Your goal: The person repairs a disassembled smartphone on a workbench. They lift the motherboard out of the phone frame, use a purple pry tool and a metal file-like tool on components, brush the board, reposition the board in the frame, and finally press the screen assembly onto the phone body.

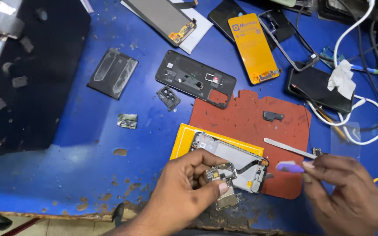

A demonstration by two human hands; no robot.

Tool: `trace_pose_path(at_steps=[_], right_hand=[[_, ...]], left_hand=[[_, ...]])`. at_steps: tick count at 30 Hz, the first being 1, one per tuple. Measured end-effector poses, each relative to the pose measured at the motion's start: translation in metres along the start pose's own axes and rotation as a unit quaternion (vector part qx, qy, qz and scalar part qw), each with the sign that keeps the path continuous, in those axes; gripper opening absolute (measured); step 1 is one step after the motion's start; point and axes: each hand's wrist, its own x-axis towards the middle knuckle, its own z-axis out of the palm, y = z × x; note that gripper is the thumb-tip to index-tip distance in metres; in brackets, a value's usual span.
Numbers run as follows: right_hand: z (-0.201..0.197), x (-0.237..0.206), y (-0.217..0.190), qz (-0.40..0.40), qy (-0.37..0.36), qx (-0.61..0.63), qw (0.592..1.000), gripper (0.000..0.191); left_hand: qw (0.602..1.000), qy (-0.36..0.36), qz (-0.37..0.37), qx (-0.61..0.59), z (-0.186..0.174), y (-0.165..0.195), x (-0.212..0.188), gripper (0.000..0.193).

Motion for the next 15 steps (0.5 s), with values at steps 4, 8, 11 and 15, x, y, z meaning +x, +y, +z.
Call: trace_pose_path(at_steps=[4, 8, 11, 15], right_hand=[[-0.001, -0.007, 0.013, 0.029, 0.018, -0.007, 0.999, 0.012], [0.004, -0.012, 0.019, 0.031, 0.022, -0.014, 0.999, 0.012], [0.007, -0.016, 0.022, 0.037, 0.020, -0.019, 0.999, 0.013], [0.009, -0.018, 0.023, 0.042, 0.012, -0.024, 0.999, 0.014]], left_hand=[[0.995, -0.014, -0.038, -0.087, -0.002, -0.002, 0.005, 0.036], [0.984, -0.024, -0.077, -0.159, -0.006, 0.000, 0.007, 0.040], [0.977, -0.039, -0.085, -0.193, -0.008, 0.003, 0.005, 0.041], [0.968, -0.046, -0.104, -0.223, -0.009, 0.005, 0.004, 0.042]])
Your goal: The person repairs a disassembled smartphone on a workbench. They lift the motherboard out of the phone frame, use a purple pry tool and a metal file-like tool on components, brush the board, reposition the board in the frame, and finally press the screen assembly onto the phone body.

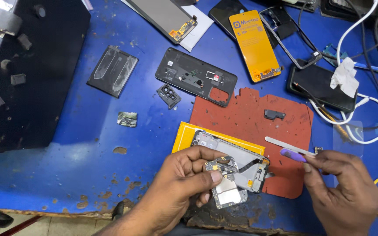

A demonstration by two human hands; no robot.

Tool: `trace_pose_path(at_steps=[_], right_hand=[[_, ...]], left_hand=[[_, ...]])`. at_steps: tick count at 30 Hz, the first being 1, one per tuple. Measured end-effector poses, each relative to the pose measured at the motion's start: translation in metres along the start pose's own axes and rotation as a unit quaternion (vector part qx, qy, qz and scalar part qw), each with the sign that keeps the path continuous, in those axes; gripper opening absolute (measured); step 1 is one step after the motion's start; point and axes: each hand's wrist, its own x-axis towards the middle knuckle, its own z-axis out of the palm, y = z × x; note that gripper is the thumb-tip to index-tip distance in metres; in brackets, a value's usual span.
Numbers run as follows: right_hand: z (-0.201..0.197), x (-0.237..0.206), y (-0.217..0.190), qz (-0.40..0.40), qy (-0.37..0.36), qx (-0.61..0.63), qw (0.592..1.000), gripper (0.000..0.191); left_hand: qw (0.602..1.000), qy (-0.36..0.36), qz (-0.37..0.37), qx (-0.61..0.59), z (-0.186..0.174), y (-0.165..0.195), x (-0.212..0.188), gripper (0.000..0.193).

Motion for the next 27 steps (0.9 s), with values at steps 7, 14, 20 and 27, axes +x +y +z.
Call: trace_pose_path(at_steps=[7, 14, 20, 27], right_hand=[[0.000, 0.003, -0.002, 0.015, -0.008, 0.004, 1.000, 0.014], [-0.002, 0.006, 0.005, 0.007, -0.017, -0.051, 0.999, 0.014], [-0.003, 0.008, 0.015, 0.006, -0.045, -0.096, 0.994, 0.012], [-0.004, 0.019, 0.004, 0.000, -0.068, -0.132, 0.989, 0.013]], left_hand=[[1.000, -0.001, -0.006, 0.010, -0.001, -0.001, 0.000, 0.042], [0.981, 0.038, 0.117, 0.148, 0.007, -0.011, -0.002, 0.041], [0.982, 0.060, 0.098, 0.149, 0.008, -0.008, -0.006, 0.043], [0.994, -0.004, 0.100, 0.036, -0.001, -0.012, -0.006, 0.045]])
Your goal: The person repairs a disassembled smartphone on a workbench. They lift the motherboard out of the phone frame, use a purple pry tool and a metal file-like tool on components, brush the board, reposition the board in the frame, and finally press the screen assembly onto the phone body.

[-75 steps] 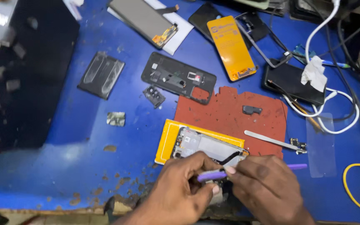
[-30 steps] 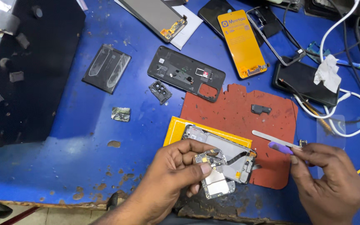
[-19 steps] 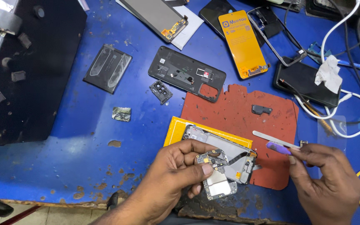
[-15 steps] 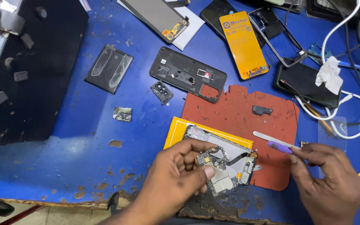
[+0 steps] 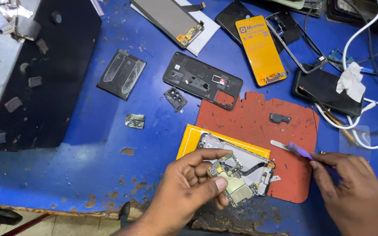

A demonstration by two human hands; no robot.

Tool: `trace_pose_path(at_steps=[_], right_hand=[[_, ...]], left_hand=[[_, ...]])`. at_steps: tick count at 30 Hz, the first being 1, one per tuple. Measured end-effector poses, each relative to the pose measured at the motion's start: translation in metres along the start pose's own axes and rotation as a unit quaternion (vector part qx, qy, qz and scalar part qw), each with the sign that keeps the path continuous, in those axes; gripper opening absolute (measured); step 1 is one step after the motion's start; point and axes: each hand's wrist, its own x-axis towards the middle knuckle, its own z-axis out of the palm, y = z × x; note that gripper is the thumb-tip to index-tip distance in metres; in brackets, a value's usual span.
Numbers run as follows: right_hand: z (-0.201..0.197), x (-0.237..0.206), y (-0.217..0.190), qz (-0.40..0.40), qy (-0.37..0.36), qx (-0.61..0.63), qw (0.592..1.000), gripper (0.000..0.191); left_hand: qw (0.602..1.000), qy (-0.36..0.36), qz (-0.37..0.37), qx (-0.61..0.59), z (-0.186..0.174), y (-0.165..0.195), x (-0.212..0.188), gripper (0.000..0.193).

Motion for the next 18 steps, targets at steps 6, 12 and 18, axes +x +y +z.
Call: trace_pose_path(at_steps=[6, 12, 18], right_hand=[[-0.009, -0.002, -0.050, 0.109, 0.048, 0.213, 0.970, 0.032], [0.020, -0.033, -0.082, 0.175, -0.038, 0.534, 0.826, 0.051], [0.018, -0.030, -0.088, 0.145, -0.024, 0.492, 0.858, 0.035]], left_hand=[[0.995, -0.005, 0.039, -0.091, 0.001, -0.018, 0.007, 0.042], [0.998, 0.005, 0.063, -0.019, 0.013, -0.028, 0.008, 0.038], [0.996, 0.081, 0.037, 0.016, -0.004, -0.019, 0.005, 0.021]])
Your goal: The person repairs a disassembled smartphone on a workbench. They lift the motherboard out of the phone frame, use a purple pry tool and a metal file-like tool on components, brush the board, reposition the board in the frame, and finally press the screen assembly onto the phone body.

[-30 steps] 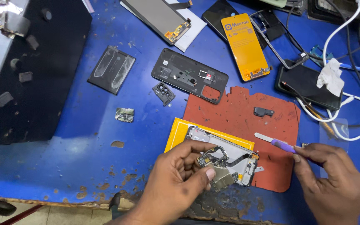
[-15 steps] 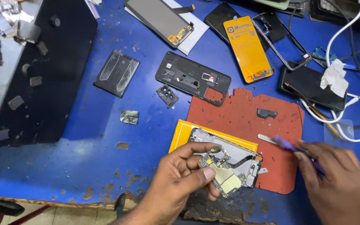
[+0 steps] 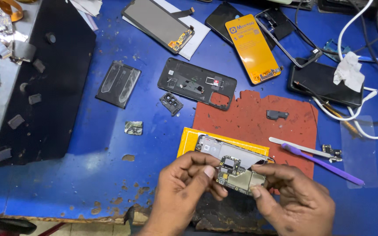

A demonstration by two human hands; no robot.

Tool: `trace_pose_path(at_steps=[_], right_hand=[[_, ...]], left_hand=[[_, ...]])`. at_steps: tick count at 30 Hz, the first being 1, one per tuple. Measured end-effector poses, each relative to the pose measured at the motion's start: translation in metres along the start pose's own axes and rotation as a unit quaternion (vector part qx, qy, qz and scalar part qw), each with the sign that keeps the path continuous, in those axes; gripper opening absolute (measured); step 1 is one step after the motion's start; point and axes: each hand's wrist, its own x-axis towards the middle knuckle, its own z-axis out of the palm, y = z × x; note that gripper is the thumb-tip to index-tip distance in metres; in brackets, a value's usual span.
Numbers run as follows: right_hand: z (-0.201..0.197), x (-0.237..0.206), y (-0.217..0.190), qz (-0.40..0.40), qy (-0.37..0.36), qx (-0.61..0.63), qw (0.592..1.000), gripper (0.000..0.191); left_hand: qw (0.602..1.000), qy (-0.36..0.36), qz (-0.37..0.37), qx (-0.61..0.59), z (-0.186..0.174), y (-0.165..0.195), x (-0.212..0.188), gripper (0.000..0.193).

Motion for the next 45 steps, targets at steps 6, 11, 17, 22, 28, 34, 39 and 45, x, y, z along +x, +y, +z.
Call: trace_pose_path(at_steps=[6, 11, 17, 22, 28, 34, 39, 45], right_hand=[[0.008, -0.002, -0.019, -0.072, 0.001, -0.033, 0.997, 0.031], [0.011, -0.005, -0.021, -0.066, 0.000, -0.016, 0.998, 0.036], [0.013, -0.007, -0.019, -0.071, 0.000, 0.008, 0.997, 0.042], [0.014, -0.007, -0.019, -0.084, -0.002, 0.000, 0.996, 0.042], [0.015, -0.005, -0.020, -0.083, -0.006, -0.010, 0.997, 0.041], [0.014, -0.007, -0.018, -0.067, -0.003, 0.001, 0.998, 0.041], [0.009, -0.004, -0.007, -0.091, 0.004, 0.004, 0.996, 0.043], [-0.001, 0.002, 0.004, 0.000, -0.019, -0.012, 1.000, 0.044]], left_hand=[[1.000, -0.021, -0.005, 0.019, -0.005, -0.001, 0.001, 0.015], [1.000, -0.017, -0.016, 0.017, -0.005, -0.005, 0.002, 0.014], [0.999, -0.011, -0.030, 0.013, -0.006, -0.007, 0.002, 0.014], [0.999, -0.007, -0.029, 0.012, -0.005, -0.007, 0.002, 0.014], [0.999, -0.007, -0.033, 0.012, -0.006, -0.007, 0.002, 0.014], [0.999, -0.001, -0.033, 0.011, -0.005, -0.007, 0.002, 0.014], [1.000, 0.005, -0.019, 0.012, -0.005, -0.003, -0.001, 0.014], [0.999, 0.025, -0.005, 0.025, -0.001, 0.002, -0.007, 0.014]])
